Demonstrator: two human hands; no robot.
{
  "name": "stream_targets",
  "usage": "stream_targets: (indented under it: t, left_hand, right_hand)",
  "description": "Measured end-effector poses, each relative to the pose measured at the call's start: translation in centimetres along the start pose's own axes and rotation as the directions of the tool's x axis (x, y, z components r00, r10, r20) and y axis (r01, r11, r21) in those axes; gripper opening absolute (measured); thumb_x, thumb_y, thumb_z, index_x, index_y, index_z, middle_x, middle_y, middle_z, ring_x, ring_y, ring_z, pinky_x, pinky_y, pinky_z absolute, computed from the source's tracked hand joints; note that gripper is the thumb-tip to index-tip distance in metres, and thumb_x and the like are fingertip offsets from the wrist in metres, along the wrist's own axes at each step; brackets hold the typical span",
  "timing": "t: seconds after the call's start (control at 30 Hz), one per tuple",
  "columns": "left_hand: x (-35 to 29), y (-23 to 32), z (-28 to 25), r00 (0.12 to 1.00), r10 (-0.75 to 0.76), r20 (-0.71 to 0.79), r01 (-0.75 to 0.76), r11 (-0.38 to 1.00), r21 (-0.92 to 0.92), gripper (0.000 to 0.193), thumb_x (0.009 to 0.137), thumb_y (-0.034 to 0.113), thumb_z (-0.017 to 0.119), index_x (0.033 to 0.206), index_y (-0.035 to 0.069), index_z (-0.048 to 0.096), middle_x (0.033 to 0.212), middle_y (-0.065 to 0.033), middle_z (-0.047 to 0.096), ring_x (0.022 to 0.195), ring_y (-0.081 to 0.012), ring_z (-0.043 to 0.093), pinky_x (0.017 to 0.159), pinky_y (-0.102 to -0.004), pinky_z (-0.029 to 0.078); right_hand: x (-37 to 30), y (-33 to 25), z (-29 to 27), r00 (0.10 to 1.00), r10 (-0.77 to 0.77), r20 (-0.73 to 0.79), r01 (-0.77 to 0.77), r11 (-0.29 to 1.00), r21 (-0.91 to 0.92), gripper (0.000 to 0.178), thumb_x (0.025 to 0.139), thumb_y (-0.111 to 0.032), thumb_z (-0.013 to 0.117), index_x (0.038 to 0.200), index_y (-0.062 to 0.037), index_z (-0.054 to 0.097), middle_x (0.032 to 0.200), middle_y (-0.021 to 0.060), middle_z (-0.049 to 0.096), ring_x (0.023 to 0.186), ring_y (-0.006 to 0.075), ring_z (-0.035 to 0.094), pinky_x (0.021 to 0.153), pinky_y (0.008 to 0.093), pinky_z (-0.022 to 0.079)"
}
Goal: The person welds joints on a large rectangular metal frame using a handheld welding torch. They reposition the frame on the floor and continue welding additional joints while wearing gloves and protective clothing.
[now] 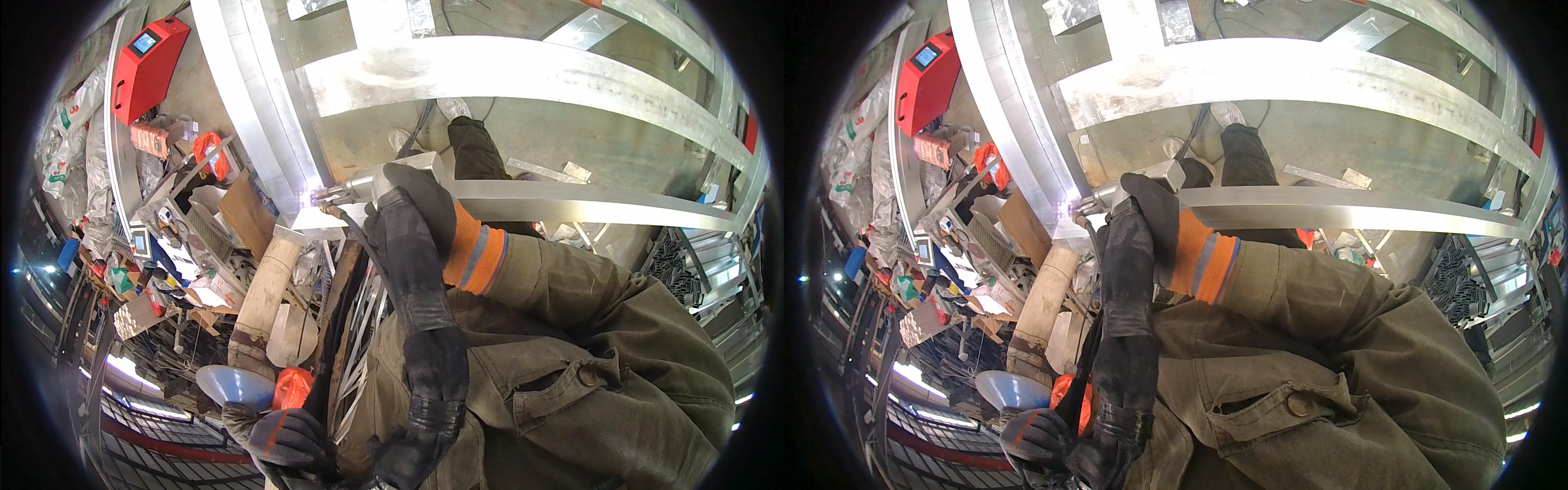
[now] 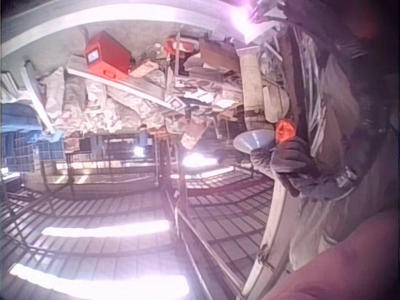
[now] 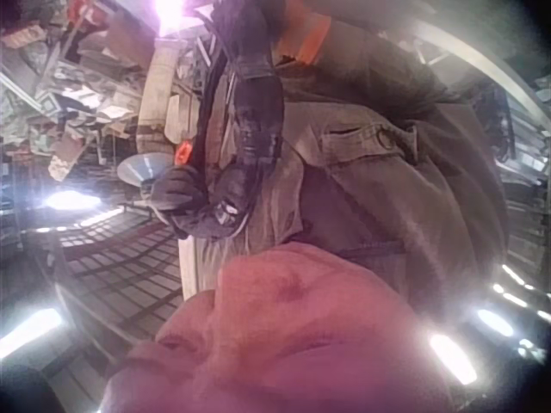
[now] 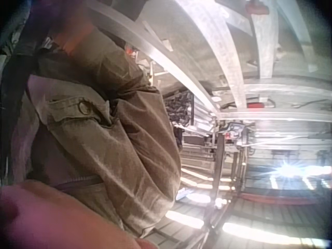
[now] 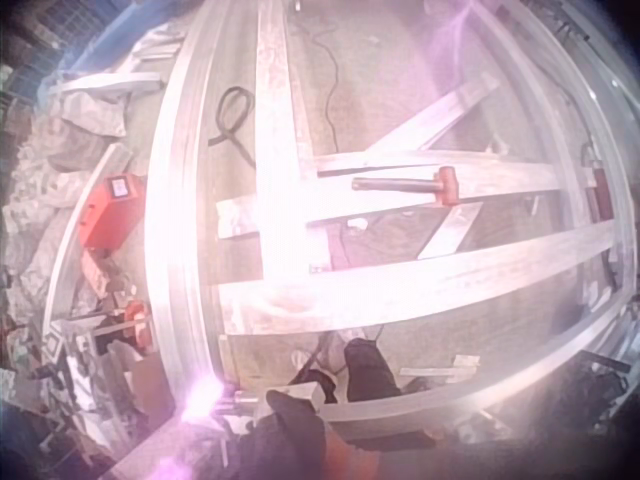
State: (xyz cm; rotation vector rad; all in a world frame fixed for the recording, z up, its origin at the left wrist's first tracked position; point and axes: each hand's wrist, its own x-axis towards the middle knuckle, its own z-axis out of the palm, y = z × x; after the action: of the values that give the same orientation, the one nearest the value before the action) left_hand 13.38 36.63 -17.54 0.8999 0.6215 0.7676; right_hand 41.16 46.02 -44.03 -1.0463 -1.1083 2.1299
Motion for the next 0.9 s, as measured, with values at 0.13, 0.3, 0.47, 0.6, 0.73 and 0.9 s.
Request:
stream_targets:
  t: [0.13,0.3,0.47,0.6,0.73,0.9]
  left_hand:
    - [0.0,0.1,0.0,1.000,-0.012,0.005,0.012,1.000,0.004,0.051,0.084,0.046,0.076,0.088,-0.004,0.070,0.081,-0.0186,0.071,0.068,-0.0345,0.067,0.070,-0.0476,0.054]
    - [0.1,0.1,0.9,1.000,0.000,-0.006,0.000,1.000,0.008,0.049,0.085,0.044,0.076,0.087,-0.004,0.070,0.081,-0.0185,0.071,0.068,-0.0343,0.067,0.070,-0.0473,0.054]
    - [0.2,0.0,0.5,1.000,-0.029,0.006,0.029,0.999,0.022,0.047,0.086,0.043,0.075,0.087,-0.004,0.070,0.080,-0.0184,0.071,0.067,-0.0342,0.067,0.069,-0.0470,0.054]
    - [0.0,0.2,0.6,0.999,-0.041,0.009,0.041,0.999,0.025,0.045,0.087,0.041,0.075,0.086,-0.004,0.070,0.080,-0.0183,0.071,0.067,-0.0340,0.067,0.069,-0.0468,0.055]
    - [-0.2,0.3,0.1,0.998,-0.056,0.019,0.056,0.998,0.033,0.044,0.088,0.040,0.075,0.086,-0.004,0.070,0.080,-0.0182,0.071,0.067,-0.0339,0.067,0.069,-0.0466,0.055]
    - [0.3,0.3,-0.4,0.996,-0.087,0.019,0.087,0.996,0.017,0.042,0.088,0.038,0.074,0.085,-0.003,0.070,0.081,-0.0195,0.071,0.067,-0.0334,0.068,0.069,-0.0463,0.055]
  right_hand:
    - [0.0,0.8,0.1,1.000,0.031,-0.002,-0.031,0.988,0.151,0.051,0.100,-0.001,0.055,0.149,-0.0038,0.041,0.134,0.0112,0.055,0.119,0.0199,0.056,0.106,0.0322,0.047]
    - [0.2,1.7,-0.1,0.999,0.033,0.021,-0.032,0.998,-0.048,0.061,0.096,-0.006,0.070,0.148,0.0016,0.039,0.126,0.0153,0.059,0.114,0.0228,0.061,0.099,0.0357,0.053]
    - [0.4,1.4,-0.1,0.998,-0.069,0.003,0.069,0.992,-0.108,0.062,0.094,-0.006,0.072,0.147,0.0014,0.040,0.127,0.0161,0.059,0.114,0.0243,0.063,0.097,0.0369,0.054]
    - [0.4,0.6,-0.3,0.994,-0.108,-0.004,0.107,0.987,-0.120,0.062,0.093,-0.006,0.073,0.146,0.0013,0.041,0.127,0.0167,0.058,0.114,0.0256,0.064,0.096,0.0379,0.055]
    - [0.2,0.1,-0.7,0.987,-0.160,-0.014,0.158,0.983,-0.093,0.063,0.092,-0.005,0.075,0.145,0.0011,0.042,0.127,0.0173,0.058,0.114,0.0268,0.065,0.095,0.0389,0.056]
    - [0.4,0.2,-0.5,0.996,-0.082,-0.041,0.082,0.997,-0.006,0.062,0.094,0.003,0.069,0.148,0.0001,0.037,0.131,0.0161,0.056,0.119,0.0253,0.066,0.095,0.0355,0.058]
